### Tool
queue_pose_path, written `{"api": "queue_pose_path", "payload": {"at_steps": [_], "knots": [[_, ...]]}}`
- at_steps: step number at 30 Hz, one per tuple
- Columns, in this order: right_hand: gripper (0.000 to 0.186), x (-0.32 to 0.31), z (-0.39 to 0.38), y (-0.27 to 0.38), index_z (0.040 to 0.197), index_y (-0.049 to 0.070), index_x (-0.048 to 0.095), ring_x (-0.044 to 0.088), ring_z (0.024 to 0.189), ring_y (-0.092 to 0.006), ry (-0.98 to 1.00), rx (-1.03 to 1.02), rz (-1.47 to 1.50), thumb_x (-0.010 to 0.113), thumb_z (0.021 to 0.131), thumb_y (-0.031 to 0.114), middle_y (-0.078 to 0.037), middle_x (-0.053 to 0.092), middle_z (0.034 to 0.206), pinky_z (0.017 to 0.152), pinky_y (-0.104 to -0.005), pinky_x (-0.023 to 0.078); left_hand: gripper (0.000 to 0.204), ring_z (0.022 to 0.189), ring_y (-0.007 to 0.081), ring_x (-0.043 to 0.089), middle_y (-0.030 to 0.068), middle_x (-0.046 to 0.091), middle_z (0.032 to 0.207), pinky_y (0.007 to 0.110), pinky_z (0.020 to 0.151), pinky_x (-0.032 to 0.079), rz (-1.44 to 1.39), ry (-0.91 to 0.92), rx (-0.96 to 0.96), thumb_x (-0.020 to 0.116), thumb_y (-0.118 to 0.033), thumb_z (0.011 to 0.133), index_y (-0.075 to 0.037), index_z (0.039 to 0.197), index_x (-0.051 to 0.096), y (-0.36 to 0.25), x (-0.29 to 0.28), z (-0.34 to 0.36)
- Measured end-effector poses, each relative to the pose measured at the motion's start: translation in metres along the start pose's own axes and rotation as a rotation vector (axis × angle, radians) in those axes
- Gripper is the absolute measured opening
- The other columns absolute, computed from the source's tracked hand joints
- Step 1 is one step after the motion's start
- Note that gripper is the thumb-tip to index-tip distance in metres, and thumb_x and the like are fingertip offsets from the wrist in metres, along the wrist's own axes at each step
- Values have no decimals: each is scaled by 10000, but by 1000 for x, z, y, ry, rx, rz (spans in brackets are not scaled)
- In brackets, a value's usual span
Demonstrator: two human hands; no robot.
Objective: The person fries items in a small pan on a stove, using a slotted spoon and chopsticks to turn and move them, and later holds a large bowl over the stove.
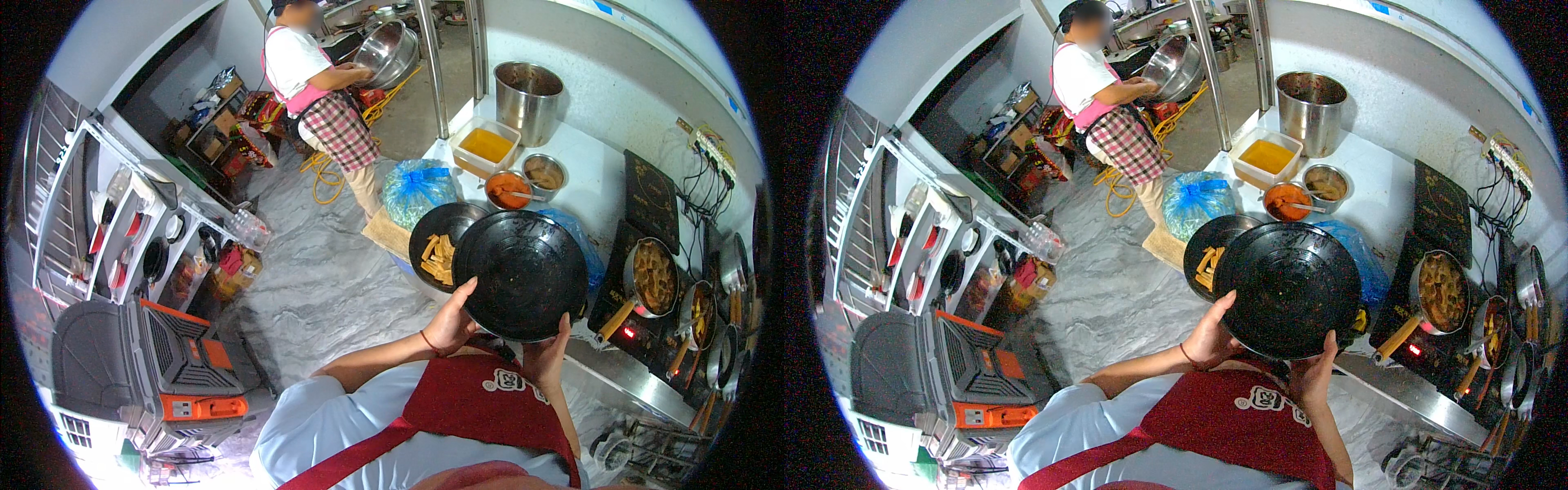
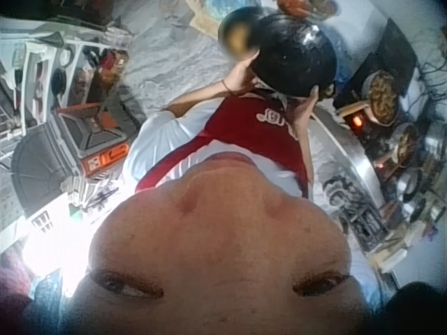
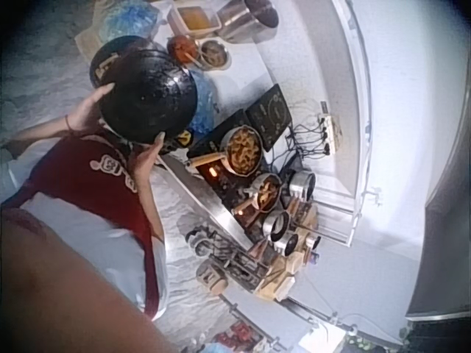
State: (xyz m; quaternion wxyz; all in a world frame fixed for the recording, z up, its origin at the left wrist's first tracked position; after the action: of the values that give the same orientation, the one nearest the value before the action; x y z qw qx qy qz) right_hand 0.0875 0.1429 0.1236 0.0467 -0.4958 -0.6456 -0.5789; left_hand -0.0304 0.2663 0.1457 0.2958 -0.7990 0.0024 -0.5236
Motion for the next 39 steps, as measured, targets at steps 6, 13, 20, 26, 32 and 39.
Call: {"api": "queue_pose_path", "payload": {"at_steps": [6, 13, 20, 26, 32, 39], "knots": [[626, -15, 3, -6, 1359, 111, 262, 385, 1219, -269, -108, -79, -21, 372, 902, 525, -103, 371, 1343, 1002, -429, 329, 477, 1109, 168, 500, 27, 501, 1250, 331, 920, 422, 23, -43, 5, 479, -383, 894, -103, 1277, 420, 2, -7, 5], [736, 1, 1, 0, 1389, 161, 219, 266, 1295, -270, 25, 5, 29, 424, 835, 599, -67, 266, 1415, 1027, -446, 261, 467, 1107, 167, 503, 27, 501, 1255, 334, 925, 416, 18, -19, 3, 465, -379, 901, -101, 1274, 426, -1, 1, 2], [756, 5, -2, 1, 1401, 166, 180, 263, 1297, -268, -5, -4, 17, 410, 834, 610, -70, 249, 1420, 1035, -448, 249, 463, 1109, 188, 505, 47, 497, 1260, 363, 934, 416, 27, -6, 14, 452, -376, 907, -92, 1272, 423, -2, 5, -1], [745, 2, -2, -2, 1393, 146, 205, 281, 1287, -269, -21, -20, 23, 403, 842, 606, -64, 264, 1415, 1030, -448, 255, 464, 1096, 206, 513, 55, 505, 1249, 379, 927, 421, 8, 7, 4, 452, -377, 906, -91, 1271, 422, 1, 1, -1], [715, -2, 0, -5, 1379, 145, 254, 324, 1265, -263, 10, -21, 45, 409, 845, 595, -66, 321, 1390, 1023, -442, 268, 472, 1105, 206, 508, 54, 498, 1257, 377, 928, 420, 19, -11, 9, 454, -381, 904, -91, 1276, 416, 1, 0, -5], [675, -4, -9, 2, 1375, 148, 264, 315, 1274, -249, 20, -18, 50, 404, 861, 563, -56, 320, 1395, 1014, -435, 293, 503, 1140, 193, 480, 38, 495, 1266, 376, 936, 407, 22, -6, -33, 487, -393, 883, -129, 1301, 396, 9, -2, 8]]}}
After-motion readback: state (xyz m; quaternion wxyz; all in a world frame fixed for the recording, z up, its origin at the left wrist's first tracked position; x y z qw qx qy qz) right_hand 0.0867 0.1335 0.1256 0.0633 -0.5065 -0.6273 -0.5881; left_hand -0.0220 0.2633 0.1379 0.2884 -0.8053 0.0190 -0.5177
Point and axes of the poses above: each hand's wrist, its own z-axis towards the middle knuckle, its own x-axis out of the palm, y = z × x, the point moved 4 cm from there along z, towards the middle knuckle
